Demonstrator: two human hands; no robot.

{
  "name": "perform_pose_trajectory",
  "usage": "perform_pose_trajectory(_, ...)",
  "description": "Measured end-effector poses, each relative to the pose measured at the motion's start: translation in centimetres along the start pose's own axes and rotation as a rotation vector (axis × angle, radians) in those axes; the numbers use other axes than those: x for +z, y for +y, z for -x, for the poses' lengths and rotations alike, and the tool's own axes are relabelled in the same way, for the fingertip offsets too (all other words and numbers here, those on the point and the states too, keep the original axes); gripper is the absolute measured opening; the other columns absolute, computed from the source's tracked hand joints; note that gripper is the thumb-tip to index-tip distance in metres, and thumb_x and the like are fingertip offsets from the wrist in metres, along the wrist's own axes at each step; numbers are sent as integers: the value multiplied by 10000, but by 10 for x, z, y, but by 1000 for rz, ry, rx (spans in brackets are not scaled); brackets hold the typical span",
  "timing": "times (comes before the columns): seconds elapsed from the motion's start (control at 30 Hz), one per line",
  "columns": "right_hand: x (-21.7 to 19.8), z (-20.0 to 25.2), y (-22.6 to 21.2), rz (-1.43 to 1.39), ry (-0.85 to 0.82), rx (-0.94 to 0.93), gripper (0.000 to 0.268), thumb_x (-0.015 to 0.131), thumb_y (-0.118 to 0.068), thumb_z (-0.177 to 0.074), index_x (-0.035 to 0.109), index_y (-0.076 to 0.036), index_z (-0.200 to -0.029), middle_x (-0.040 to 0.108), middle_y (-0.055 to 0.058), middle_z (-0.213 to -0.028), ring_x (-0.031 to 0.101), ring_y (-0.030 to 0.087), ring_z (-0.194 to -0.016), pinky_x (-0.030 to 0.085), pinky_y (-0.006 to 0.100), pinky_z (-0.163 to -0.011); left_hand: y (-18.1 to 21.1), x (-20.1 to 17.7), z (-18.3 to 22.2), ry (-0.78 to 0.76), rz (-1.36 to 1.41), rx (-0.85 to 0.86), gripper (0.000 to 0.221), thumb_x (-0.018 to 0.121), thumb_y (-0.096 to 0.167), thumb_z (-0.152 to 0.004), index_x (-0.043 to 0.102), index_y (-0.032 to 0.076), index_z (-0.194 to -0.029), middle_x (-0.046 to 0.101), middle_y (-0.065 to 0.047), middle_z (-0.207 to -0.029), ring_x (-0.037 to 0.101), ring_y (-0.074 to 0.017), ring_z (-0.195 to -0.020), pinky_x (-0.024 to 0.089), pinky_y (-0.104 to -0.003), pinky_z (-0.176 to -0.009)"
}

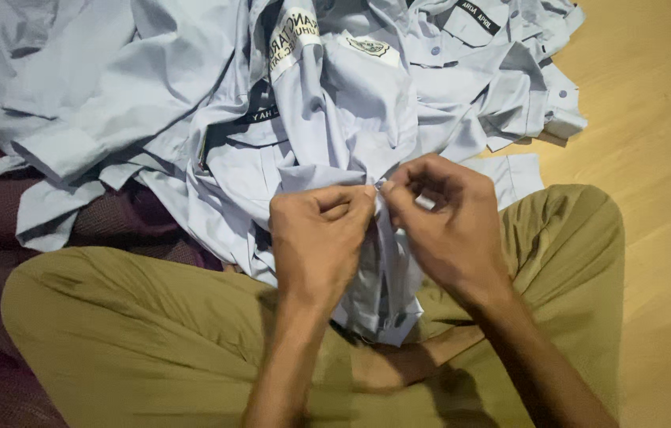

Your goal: The person prepares several shirts by fastening the buttons and smoothing the fabric by hand.

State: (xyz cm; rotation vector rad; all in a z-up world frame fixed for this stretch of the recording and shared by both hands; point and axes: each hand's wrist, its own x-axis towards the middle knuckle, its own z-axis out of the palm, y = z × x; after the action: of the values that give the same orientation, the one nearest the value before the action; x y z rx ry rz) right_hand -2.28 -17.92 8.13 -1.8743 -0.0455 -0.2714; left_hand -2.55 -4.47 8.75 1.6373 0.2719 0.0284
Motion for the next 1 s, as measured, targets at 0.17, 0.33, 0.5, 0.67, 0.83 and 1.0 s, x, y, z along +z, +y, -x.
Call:
perform_pose_trajectory(0.17, 1, 3, 1, 43, -35, -57, 120, 713, -96, -952, 664, -84, -843, 618, -8, -675, 561, 41, -598, 500, 204, -587, -19, -1, -8, -5, -111, 272, 397, 694, 69, -877, 436, 141, -584, 315, 130, -721, 340, -8, -655, 278, -230, -487)
perform_pose_trajectory(0.33, -15, -14, 22, -445, -306, 627, 126, 759, -31, -947, 745, 79, -887, 759, 174, -833, 634, 157, -648, 505, 226, -601, -33, -10, -2, -51, -159, 176, 176, 720, 90, -843, 754, 66, -672, 510, 159, -670, 493, 39, -692, 437, -183, -539)
perform_pose_trajectory(0.5, -3, -28, 58, -362, -99, 603, 425, 704, -417, -1024, 725, 6, -1066, 665, 118, -874, 638, 186, -734, 610, 330, -647, -17, -9, 19, -93, -50, -115, 142, 853, 205, -737, 856, 72, -784, 789, -145, -675, 655, -114, -712, 592, -307, -554)
perform_pose_trajectory(0.67, -3, -49, 53, -211, -129, 388, 249, 821, -191, -936, 724, -2, -1065, 668, 79, -809, 638, 126, -703, 554, 247, -566, -5, -9, -5, 181, 7, -298, 433, 821, 358, -785, 799, -67, -862, 754, -244, -715, 759, -260, -595, 625, -348, -537)
perform_pose_trajectory(0.83, -10, -56, 58, -115, -150, 265, 177, 835, -113, -883, 724, -4, -967, 614, 39, -681, 596, 93, -620, 491, 181, -470, -63, 5, -59, 127, -80, -198, 130, 781, 153, -795, 799, 25, -811, 720, -109, -662, 714, -170, -521, 568, -266, -484)
perform_pose_trajectory(1.0, -16, -57, 17, -169, -6, 353, 494, 803, -124, -942, 580, 125, -1306, 729, 208, -947, 801, 219, -772, 701, 273, -715, -31, -20, -38, -92, 667, -143, 175, 649, 90, -1015, 614, -9, -1154, 700, -127, -975, 685, -208, -860, 706, -454, -738)
